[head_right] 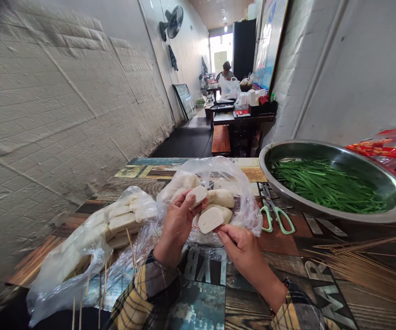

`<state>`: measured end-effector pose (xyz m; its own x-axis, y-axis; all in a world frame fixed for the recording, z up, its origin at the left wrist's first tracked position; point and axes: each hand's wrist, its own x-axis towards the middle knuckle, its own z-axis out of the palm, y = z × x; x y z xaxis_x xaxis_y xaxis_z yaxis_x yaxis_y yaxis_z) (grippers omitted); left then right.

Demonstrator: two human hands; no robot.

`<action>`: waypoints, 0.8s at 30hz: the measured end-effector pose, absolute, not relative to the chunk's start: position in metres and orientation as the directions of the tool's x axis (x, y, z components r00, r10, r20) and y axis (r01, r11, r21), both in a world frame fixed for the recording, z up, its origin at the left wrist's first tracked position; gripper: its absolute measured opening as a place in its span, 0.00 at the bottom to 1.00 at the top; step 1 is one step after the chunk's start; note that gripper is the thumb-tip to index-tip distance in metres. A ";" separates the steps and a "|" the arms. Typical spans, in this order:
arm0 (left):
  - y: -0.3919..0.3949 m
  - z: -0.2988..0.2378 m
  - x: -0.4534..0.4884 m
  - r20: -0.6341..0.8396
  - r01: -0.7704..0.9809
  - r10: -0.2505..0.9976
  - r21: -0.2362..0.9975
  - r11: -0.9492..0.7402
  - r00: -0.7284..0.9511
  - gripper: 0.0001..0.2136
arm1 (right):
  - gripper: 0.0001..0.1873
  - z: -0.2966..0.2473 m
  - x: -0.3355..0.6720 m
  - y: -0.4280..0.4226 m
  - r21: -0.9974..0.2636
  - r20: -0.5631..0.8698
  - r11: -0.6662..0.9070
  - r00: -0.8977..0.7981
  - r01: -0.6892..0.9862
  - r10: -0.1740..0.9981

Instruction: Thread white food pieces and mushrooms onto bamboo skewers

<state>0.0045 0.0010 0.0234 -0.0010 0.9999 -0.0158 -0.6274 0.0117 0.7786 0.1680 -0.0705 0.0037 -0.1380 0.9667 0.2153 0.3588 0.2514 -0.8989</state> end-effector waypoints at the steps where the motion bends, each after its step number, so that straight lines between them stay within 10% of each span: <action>1: 0.001 0.024 0.005 -0.012 -0.624 1.000 0.781 0.006 -0.006 0.17 | 0.19 0.004 0.168 -0.070 -0.896 0.219 0.254 -0.136 0.364 0.966; 24: -0.004 0.020 0.014 -0.003 -0.576 1.000 0.817 -0.004 -0.011 0.19 | 0.18 -0.008 0.173 -0.065 -0.804 0.323 0.343 -0.128 0.485 0.938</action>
